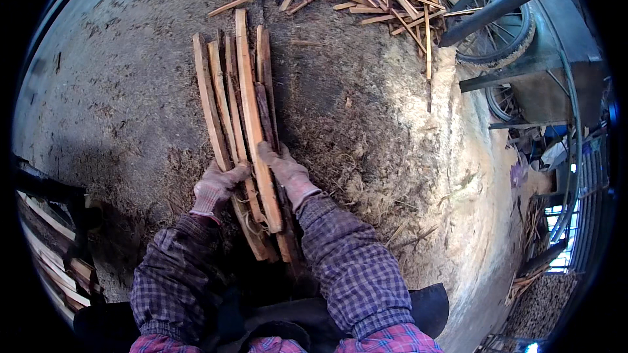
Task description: The person gathers and stacks thin wooden planks and strips from a pile on the ground. They arrange the pieces into bundles and place them onto a metal rack or frame nearby.
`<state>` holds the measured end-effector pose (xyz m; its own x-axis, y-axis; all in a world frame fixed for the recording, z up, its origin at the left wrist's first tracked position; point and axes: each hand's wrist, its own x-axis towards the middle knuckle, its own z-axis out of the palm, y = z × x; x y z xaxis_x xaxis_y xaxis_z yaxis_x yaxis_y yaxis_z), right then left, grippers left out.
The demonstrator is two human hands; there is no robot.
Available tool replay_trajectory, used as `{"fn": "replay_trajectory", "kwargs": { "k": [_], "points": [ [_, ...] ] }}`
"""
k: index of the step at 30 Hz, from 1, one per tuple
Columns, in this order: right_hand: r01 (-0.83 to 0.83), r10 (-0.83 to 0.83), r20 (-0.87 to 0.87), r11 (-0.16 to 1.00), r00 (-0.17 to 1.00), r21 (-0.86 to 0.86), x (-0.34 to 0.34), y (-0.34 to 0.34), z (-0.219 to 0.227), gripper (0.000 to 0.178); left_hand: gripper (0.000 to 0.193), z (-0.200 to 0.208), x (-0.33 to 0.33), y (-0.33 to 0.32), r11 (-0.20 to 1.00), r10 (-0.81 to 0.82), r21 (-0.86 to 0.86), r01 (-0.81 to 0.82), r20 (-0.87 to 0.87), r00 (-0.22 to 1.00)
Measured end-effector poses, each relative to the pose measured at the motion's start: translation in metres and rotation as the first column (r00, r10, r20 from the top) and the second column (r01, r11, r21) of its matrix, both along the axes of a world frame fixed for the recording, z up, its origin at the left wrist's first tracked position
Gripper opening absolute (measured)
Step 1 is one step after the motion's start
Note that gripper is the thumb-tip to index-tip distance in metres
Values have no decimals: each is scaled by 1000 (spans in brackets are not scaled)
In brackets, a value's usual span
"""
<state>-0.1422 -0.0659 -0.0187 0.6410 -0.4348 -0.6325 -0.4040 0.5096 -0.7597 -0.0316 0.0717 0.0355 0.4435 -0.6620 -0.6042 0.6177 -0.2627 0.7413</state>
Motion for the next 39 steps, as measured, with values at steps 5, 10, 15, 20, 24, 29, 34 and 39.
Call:
{"fn": "replay_trajectory", "kwargs": {
  "k": [5, 10, 15, 20, 24, 29, 34, 39],
  "points": [
    [-55, 47, 84, 994, 995, 99, -17, -13, 43, 70, 45, -38, -10, -9, 969, 158, -148, -200, -252, 955],
    [-116, 101, 98, 980, 990, 161, -15, -7, 30, 63, 44, 3, -6, 15, 984, 157, -19, -175, -353, 922],
    [-199, 179, 127, 966, 976, 165, -7, 2, 26, 56, 51, -27, 11, 32, 955, 174, -153, -254, -404, 898],
    [-423, 424, 228, 904, 877, -53, 2, -6, 27, 51, 60, -18, 9, 31, 905, 166, -234, -355, -575, 801],
    [-75, -121, 222, 701, 968, 710, 27, -7, 50, 41, 53, -87, 27, 46, 929, 130, -211, -304, -582, 803],
    [-486, -743, 176, -222, 646, 845, 2, 15, -41, 42, 48, -118, 11, 46, 947, 149, -143, -286, -594, 790],
    [-372, -811, 120, -126, 573, 920, -2, 36, -29, 44, 46, -81, 15, 54, 951, 289, 45, -306, -481, 828],
    [-105, -823, 141, 100, 550, 989, -7, 29, -9, 48, 45, -61, 14, 43, 954, 301, 136, -268, -428, 852]
  ]
}}
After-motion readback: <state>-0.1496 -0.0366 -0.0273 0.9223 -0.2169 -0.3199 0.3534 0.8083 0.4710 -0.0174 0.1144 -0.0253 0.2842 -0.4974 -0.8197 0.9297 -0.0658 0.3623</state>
